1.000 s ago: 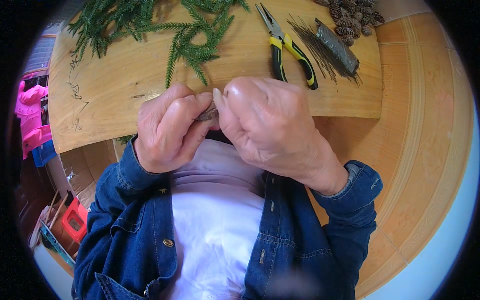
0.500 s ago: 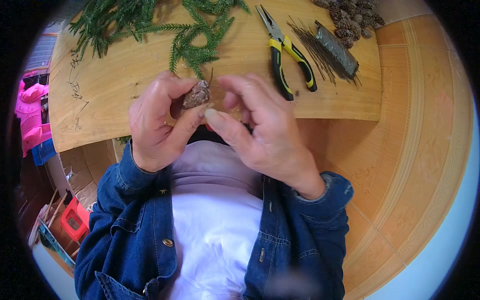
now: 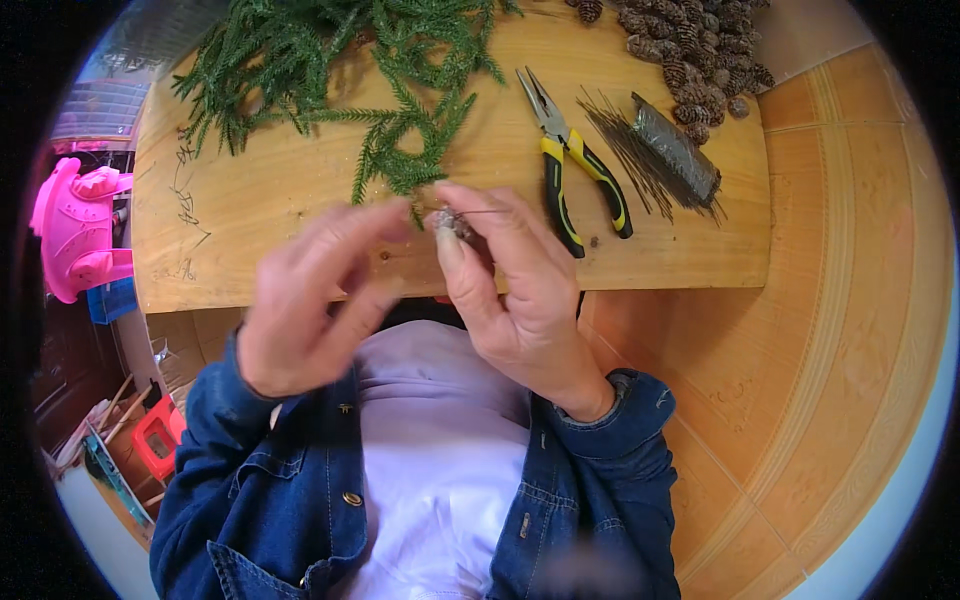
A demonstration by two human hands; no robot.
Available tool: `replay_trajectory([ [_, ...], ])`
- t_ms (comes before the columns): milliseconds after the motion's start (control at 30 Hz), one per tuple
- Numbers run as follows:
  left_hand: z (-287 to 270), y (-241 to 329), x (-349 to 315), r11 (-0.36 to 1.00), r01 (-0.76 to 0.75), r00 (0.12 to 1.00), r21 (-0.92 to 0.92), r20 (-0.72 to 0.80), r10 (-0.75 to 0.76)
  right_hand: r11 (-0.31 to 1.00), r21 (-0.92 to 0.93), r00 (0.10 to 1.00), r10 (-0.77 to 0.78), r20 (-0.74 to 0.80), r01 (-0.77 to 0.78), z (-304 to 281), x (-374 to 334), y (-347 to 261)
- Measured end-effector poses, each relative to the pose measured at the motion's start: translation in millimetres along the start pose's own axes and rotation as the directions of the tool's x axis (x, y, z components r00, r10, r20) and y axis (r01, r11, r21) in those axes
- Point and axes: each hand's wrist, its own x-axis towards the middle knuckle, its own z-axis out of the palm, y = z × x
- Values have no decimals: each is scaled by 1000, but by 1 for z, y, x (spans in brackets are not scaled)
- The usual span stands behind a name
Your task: Assembling a decorative wreath using pine branches, pine cones, and wire.
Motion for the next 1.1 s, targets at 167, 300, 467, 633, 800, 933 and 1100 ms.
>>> replay_trajectory([
  [167,-35,-7,40,944,-147,989,295,64,134,995,12,993,98,-73,-97,-11,-5,1],
  [300,-32,-23,71,824,-299,950,481,237,206,984,66,982,173,-75,-168,-14,-8,1],
  [467,-26,-37,82,700,-373,927,608,262,267,979,80,978,192,-75,-186,-21,-14,3],
  [633,-22,-38,65,744,-361,925,563,321,205,989,68,988,138,-71,-133,-23,-11,14],
  [800,-15,-48,53,808,-326,935,490,295,198,985,74,987,157,-42,-154,-19,-1,13],
  [933,-17,-56,53,853,-347,928,390,272,253,965,129,973,232,-18,-228,-21,5,9],
  [1100,-30,-50,48,994,78,958,79,269,-96,963,103,969,246,30,-248,-20,13,6],
])
